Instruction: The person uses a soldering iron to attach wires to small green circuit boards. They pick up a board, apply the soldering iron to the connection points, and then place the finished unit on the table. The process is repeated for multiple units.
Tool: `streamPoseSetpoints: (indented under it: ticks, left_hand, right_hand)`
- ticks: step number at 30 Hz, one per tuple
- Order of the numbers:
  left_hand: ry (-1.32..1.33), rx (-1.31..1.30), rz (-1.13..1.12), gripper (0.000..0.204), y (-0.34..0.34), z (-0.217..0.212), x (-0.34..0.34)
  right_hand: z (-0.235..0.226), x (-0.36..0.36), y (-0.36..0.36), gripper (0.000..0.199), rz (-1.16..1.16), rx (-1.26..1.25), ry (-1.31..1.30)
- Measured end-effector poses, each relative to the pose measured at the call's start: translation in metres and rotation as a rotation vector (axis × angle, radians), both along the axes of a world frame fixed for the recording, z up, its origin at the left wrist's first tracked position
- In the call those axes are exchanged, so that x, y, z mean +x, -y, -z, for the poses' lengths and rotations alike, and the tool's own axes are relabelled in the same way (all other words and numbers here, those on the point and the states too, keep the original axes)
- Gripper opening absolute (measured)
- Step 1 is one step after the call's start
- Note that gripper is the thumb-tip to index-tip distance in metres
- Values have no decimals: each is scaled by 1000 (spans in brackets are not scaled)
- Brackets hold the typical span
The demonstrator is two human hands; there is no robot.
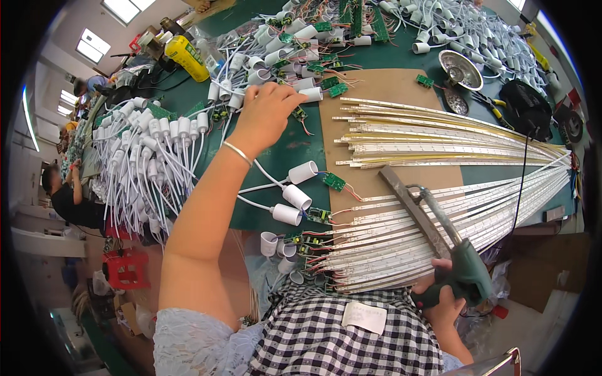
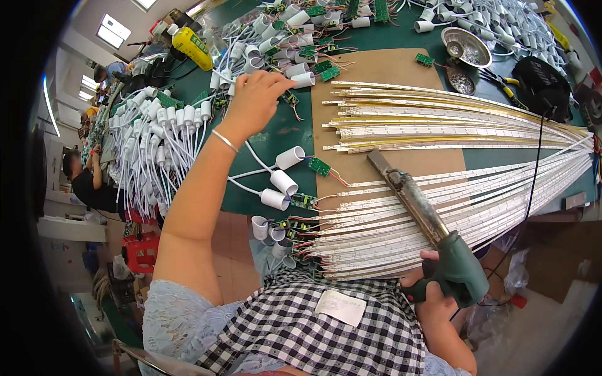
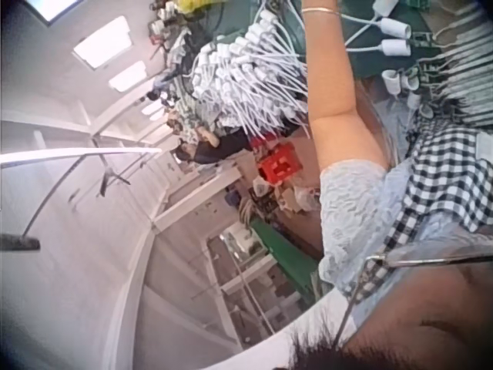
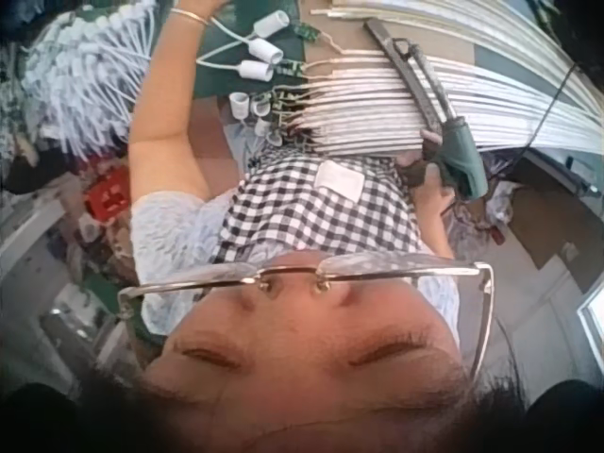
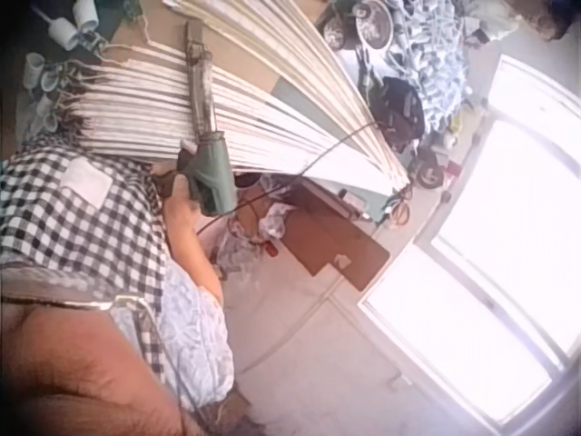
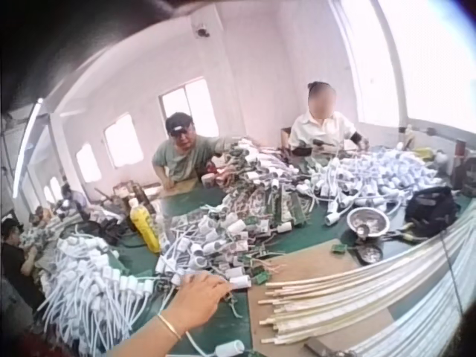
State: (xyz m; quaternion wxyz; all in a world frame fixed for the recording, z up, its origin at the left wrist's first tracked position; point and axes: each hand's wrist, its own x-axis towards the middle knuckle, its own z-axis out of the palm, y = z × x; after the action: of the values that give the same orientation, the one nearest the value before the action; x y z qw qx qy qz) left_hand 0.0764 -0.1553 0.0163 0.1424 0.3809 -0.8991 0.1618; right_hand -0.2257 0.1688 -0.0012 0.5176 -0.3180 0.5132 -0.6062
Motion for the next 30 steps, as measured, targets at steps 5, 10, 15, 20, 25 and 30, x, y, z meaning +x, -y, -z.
streamPoseSetpoints:
  ticks: [5, 10, 15, 20, 25, 30]
  left_hand:
    - [35, 132, 8, 30, 10, 11, 3]
    - [-341, 498, 175, 23, -30, -15, -12]
    - [-481, 868, 253, 49, -123, -50, -60]
    - [-694, 1056, 246, 51, -155, -31, -72]
    - [-659, 1015, 258, 52, -162, -34, -75]
    - [-532, 940, 332, 50, -164, -38, -79]
  right_hand:
    - [12, 5, -12, 40, 182, 85, 178]
    - [-6, 3, 7, 23, 162, 58, 237]
    - [-27, 27, 46, 20, 73, 196, 112]
    - [-22, 49, 66, 18, -37, 137, 57]
    - [-26, 55, 69, 16, -55, 185, 30]
    - [-22, 56, 70, 14, -32, 134, 86]
